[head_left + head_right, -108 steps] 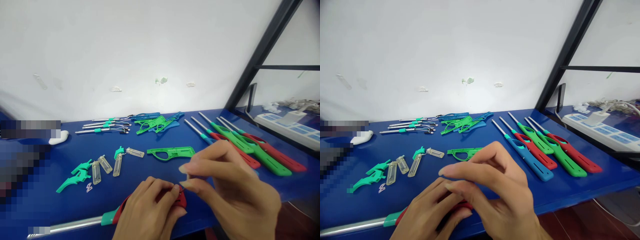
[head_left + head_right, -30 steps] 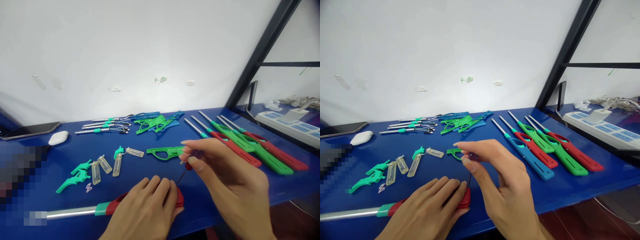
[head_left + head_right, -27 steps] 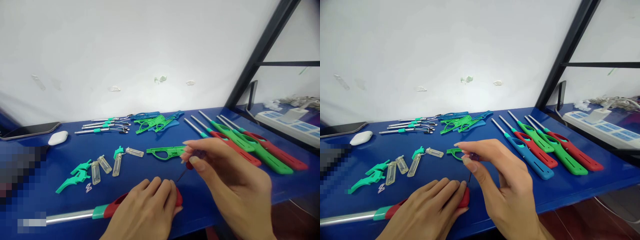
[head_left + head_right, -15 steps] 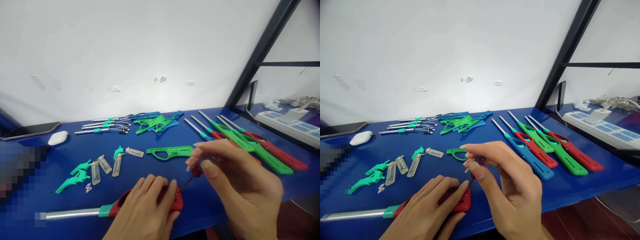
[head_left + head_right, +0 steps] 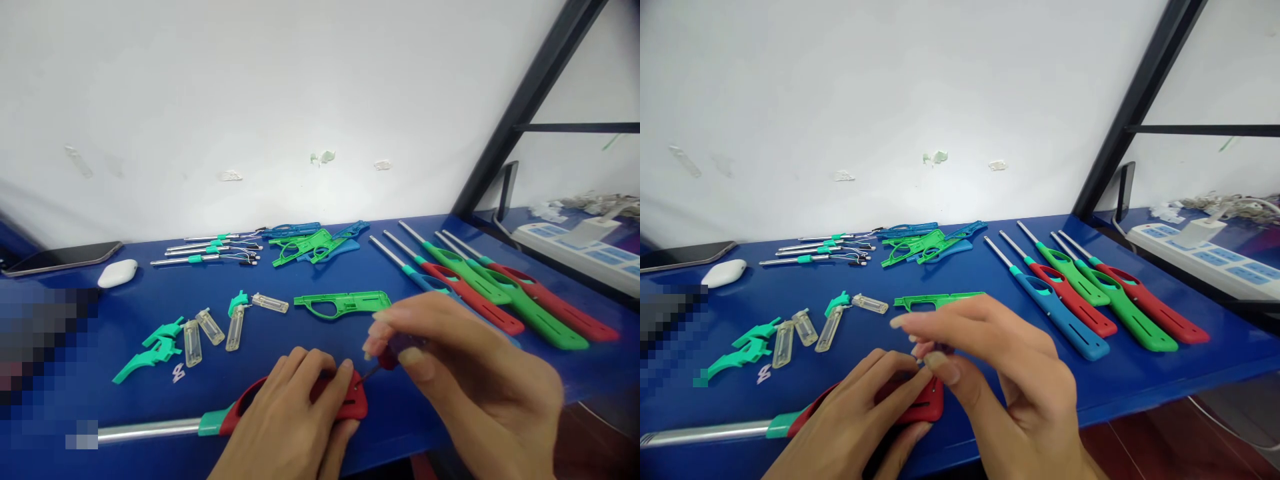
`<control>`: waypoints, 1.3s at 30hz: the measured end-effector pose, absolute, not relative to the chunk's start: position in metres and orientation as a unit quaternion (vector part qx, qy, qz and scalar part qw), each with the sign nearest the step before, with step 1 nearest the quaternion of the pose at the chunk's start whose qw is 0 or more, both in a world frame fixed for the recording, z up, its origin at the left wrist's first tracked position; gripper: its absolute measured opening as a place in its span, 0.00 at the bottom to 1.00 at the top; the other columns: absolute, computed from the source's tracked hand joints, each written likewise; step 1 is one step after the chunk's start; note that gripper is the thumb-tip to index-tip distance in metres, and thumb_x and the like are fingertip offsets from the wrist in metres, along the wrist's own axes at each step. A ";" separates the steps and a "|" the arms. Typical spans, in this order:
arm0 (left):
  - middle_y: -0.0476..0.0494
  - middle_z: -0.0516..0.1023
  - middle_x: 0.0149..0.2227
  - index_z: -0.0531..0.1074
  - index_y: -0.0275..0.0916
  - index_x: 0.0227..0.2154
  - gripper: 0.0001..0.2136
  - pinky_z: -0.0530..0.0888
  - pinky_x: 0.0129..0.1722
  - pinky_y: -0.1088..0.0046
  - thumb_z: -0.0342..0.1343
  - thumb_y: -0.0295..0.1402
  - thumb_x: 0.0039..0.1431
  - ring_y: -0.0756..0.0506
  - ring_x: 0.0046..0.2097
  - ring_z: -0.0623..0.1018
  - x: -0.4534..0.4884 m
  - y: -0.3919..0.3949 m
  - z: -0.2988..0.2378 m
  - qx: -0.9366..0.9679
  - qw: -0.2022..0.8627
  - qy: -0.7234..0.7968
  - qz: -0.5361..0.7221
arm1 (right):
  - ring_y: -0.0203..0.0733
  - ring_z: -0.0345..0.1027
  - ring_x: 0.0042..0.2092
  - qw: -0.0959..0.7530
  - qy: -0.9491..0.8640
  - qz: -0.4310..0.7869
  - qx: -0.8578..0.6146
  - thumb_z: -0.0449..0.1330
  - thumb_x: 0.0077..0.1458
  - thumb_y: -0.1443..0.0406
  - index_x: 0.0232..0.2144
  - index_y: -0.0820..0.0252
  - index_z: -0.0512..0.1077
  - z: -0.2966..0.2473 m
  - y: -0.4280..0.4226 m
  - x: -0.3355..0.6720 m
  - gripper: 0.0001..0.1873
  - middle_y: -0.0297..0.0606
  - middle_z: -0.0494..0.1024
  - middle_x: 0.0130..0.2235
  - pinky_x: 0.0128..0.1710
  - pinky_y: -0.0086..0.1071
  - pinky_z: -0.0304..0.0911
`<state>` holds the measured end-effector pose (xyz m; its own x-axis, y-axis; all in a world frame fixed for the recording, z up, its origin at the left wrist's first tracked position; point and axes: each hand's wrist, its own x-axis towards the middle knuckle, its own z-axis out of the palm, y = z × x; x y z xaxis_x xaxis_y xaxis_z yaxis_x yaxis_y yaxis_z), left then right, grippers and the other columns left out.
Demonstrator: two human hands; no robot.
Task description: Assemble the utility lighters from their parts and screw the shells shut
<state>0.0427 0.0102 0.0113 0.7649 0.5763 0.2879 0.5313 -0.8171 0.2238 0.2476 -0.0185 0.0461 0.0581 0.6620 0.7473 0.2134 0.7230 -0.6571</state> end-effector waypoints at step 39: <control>0.38 0.81 0.52 0.73 0.43 0.63 0.19 0.86 0.51 0.48 0.55 0.29 0.72 0.35 0.49 0.82 0.043 0.008 0.011 0.930 0.072 0.304 0.194 | 0.45 0.80 0.47 0.583 -0.726 0.184 -0.315 0.57 0.72 0.73 0.66 0.46 0.75 0.045 -0.020 0.250 0.27 0.39 0.83 0.50 0.44 0.36 0.81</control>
